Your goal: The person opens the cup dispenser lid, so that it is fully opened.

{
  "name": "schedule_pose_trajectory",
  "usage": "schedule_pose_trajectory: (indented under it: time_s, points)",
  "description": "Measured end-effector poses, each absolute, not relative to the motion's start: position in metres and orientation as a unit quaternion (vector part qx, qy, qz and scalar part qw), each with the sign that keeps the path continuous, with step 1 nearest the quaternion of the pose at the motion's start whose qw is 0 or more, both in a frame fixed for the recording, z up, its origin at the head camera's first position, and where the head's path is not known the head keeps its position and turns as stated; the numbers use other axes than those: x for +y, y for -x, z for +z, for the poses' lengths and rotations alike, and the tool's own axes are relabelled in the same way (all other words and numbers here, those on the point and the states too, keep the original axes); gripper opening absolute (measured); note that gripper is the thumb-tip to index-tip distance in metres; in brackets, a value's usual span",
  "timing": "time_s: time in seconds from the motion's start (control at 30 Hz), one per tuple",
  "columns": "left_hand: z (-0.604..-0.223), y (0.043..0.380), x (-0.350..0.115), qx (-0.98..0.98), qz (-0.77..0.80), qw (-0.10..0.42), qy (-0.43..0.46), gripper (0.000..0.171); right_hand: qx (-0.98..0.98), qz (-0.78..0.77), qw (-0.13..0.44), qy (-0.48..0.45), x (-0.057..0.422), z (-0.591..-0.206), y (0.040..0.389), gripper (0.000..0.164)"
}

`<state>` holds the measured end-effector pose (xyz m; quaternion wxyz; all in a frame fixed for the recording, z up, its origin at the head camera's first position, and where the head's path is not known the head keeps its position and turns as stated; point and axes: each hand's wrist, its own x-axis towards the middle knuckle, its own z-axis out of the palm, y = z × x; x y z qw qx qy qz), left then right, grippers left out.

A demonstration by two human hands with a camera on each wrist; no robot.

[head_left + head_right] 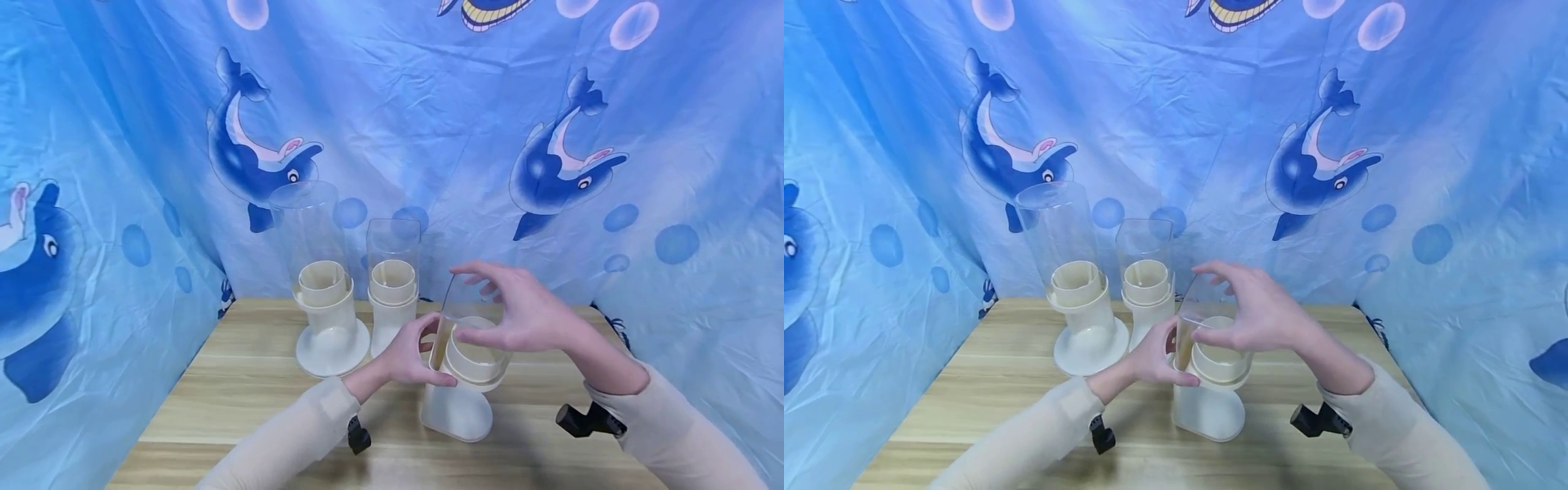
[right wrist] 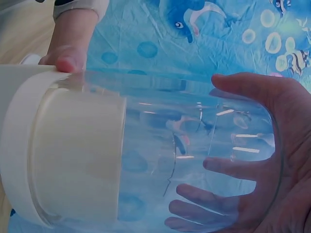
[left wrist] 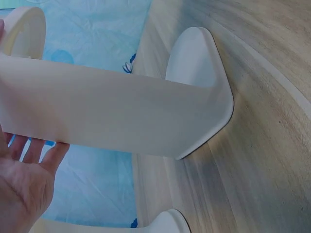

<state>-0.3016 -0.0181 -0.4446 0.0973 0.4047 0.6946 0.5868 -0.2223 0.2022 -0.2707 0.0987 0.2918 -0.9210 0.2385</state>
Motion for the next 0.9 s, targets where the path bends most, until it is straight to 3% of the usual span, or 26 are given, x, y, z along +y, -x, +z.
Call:
schedule_pose_trajectory:
  time_s: [0.5, 0.9]
  points:
    - [-0.449, 0.297, -0.021, 0.661, 0.616, 0.104, -0.415, 0.086, -0.922, 0.208, 0.143, -0.294, 0.2, -0.268, 0.225, 0.077]
    - [-0.451, 0.297, -0.023, 0.671, 0.604, 0.108, -0.416, 0.095, -0.92, 0.214, 0.134, -0.301, 0.202, -0.265, 0.234, 0.076]
